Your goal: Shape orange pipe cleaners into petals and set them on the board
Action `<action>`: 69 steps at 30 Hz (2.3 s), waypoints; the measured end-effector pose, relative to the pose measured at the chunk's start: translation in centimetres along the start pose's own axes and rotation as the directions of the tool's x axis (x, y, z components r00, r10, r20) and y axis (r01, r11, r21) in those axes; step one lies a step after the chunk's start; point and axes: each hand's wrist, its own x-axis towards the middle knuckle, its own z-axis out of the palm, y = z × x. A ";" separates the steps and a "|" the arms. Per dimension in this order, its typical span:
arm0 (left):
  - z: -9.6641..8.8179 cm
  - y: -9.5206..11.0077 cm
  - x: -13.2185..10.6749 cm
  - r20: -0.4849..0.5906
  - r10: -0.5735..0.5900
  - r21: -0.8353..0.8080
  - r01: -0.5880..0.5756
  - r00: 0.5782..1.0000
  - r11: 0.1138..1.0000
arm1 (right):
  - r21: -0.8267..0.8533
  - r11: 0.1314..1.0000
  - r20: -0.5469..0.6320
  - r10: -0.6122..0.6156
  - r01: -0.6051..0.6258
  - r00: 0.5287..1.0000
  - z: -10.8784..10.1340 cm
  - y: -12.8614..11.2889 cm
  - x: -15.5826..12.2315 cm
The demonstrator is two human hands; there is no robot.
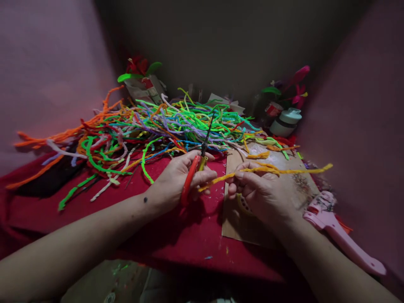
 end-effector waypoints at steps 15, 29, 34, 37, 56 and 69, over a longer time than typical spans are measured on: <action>-0.5 -0.6 0.6 0.179 -0.151 -0.168 0.181 0.972 0.969 | 0.030 0.990 0.125 0.131 -0.136 0.983 -0.3 0.1 0.1; -0.5 -1.1 0.6 0.228 -0.105 -0.188 0.150 0.968 0.971 | 0.063 0.982 0.153 0.165 -0.176 0.974 -0.3 0.0 0.0; -0.3 -0.9 0.4 0.234 -0.104 -0.092 0.129 0.967 0.987 | 0.007 0.984 0.136 0.177 -0.179 0.975 0.0 0.0 -0.2; -0.8 -0.6 0.6 0.160 -0.041 0.159 0.016 0.986 0.987 | -0.002 0.991 0.071 0.132 -0.132 0.989 -0.2 -0.2 0.0; -2.2 -1.4 1.5 0.407 0.428 0.759 -0.559 0.807 0.333 | 0.182 0.983 0.025 0.017 -0.021 1.000 -0.3 -0.2 0.7; 1.6 0.2 1.8 0.187 0.399 0.324 -0.439 0.898 0.838 | 0.315 0.938 -0.017 -0.150 0.147 0.989 -1.3 -1.4 1.2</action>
